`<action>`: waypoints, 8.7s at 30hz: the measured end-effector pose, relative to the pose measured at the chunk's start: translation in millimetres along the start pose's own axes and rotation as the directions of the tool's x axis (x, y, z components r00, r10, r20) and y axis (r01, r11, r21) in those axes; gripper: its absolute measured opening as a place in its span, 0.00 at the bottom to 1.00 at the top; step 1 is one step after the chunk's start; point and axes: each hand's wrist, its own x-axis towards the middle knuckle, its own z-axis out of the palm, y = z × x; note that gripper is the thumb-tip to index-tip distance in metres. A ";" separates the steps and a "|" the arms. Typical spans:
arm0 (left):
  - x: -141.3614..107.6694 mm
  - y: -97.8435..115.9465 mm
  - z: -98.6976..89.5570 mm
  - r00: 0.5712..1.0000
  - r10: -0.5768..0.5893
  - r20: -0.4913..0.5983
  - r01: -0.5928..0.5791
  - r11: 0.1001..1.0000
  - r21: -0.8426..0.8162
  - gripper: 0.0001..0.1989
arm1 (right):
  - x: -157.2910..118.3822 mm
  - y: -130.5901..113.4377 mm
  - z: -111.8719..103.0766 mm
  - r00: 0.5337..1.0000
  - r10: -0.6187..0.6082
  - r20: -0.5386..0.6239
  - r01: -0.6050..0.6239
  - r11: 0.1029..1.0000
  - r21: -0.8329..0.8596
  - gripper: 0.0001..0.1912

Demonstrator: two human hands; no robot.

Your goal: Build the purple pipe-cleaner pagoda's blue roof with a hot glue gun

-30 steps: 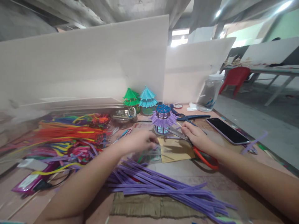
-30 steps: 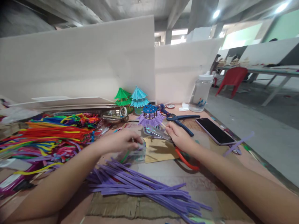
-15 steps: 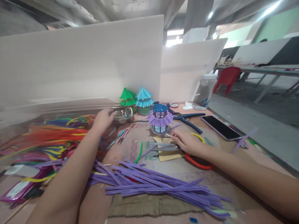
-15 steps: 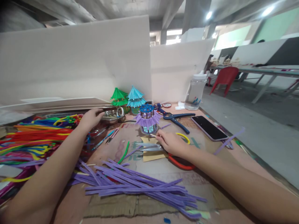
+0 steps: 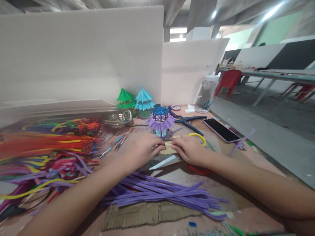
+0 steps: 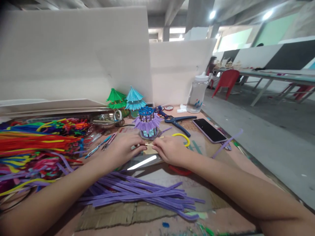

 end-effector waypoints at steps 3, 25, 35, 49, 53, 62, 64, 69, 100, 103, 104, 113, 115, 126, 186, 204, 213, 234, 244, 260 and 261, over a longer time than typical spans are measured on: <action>-3.1 7.5 1.2 0.990 0.016 -0.140 -0.040 0.984 -0.173 0.07 | -1.5 -4.9 -3.5 0.984 -0.103 -0.148 0.101 0.995 -0.017 0.19; -1.5 8.4 -37.7 0.879 -0.461 -0.122 0.021 0.294 -0.956 0.09 | 4.5 36.7 22.5 0.944 0.279 0.175 -0.273 0.960 -0.060 0.10; -2.5 14.5 -31.7 0.926 -0.377 0.014 0.103 0.218 -0.970 0.16 | 19.0 -0.9 -28.5 0.941 0.338 -0.022 -0.287 0.829 0.480 0.11; -9.2 27.5 -19.5 0.990 -0.130 0.053 0.132 0.731 -0.670 0.25 | 20.7 -21.8 -43.3 0.949 0.306 0.077 -0.264 0.638 0.723 0.10; -8.9 26.8 -17.8 0.989 -0.137 0.056 0.136 0.690 -0.711 0.28 | 21.7 -23.8 -49.4 0.947 0.308 0.094 -0.269 0.594 0.758 0.16; -7.4 28.0 -17.2 0.977 -0.127 0.173 0.214 0.546 -0.810 0.31 | 24.0 -24.1 -46.6 0.935 0.340 0.098 -0.282 0.549 0.787 0.14; -7.2 27.3 -16.8 0.978 -0.140 0.157 0.208 0.527 -0.824 0.31 | 24.0 -24.1 -47.1 0.930 0.359 0.076 -0.290 0.590 0.754 0.13; -5.2 19.5 -20.3 0.969 -0.247 0.010 0.162 0.603 -0.781 0.23 | 23.2 -21.3 -47.5 0.928 0.371 0.023 -0.305 0.725 0.617 0.20; 8.5 -38.9 -26.2 0.817 -0.512 -0.264 0.214 0.696 -0.686 0.15 | 137.0 44.6 -35.3 0.853 0.468 -0.230 -0.245 0.749 0.615 0.06; 8.3 -42.1 -25.0 0.813 -0.524 -0.254 0.241 0.700 -0.672 0.15 | 136.6 48.7 -33.9 0.853 0.461 -0.245 -0.217 0.741 0.636 0.08; 8.3 -43.5 -24.3 0.816 -0.523 -0.247 0.247 0.701 -0.669 0.16 | 136.8 50.3 -33.7 0.850 0.463 -0.252 -0.216 0.742 0.635 0.08; 7.8 -45.3 -23.7 0.825 -0.519 -0.225 0.255 0.695 -0.672 0.15 | 137.3 52.8 -32.7 0.839 0.487 -0.241 -0.243 0.733 0.635 0.09; 7.2 -46.4 -23.1 0.832 -0.508 -0.221 0.252 0.703 -0.666 0.15 | 137.4 52.2 -31.3 0.841 0.482 -0.245 -0.233 0.731 0.641 0.09; 6.8 -55.1 -16.0 0.848 -0.488 -0.207 0.256 0.719 -0.646 0.15 | 139.1 48.3 -24.9 0.838 0.439 -0.325 -0.189 0.791 0.582 0.08; 7.3 -51.7 -21.2 0.857 -0.483 -0.177 0.270 0.715 -0.645 0.16 | 138.4 52.5 -19.4 0.893 0.405 -0.195 -0.142 0.666 0.733 0.13; 9.0 -47.8 -21.3 0.859 -0.475 -0.192 0.251 0.717 -0.651 0.15 | 138.0 51.0 -21.8 0.891 0.418 -0.176 -0.181 0.683 0.708 0.13; 14.3 -53.1 -21.2 0.905 -0.360 -0.226 0.206 0.838 -0.506 0.22 | 138.1 54.2 -18.5 0.897 0.405 -0.177 -0.163 0.676 0.719 0.12; 61.7 -57.8 -25.6 0.938 -0.047 -0.345 0.088 0.990 0.106 0.21 | 138.2 58.1 -14.6 0.912 0.350 -0.214 -0.100 0.695 0.713 0.13; 52.3 -47.2 -33.9 0.956 -0.069 -0.287 0.143 0.958 0.248 0.14 | 138.8 58.1 -14.5 0.906 0.365 -0.216 -0.118 0.706 0.698 0.14; 46.5 -76.8 -54.1 0.911 -0.280 -0.302 0.348 0.915 0.203 0.15 | 138.2 59.9 -15.2 0.898 0.377 -0.226 -0.140 0.733 0.666 0.12; 46.3 -78.4 -54.6 0.910 -0.289 -0.298 0.354 0.914 0.196 0.15 | 138.1 60.2 -15.4 0.895 0.376 -0.239 -0.137 0.743 0.656 0.11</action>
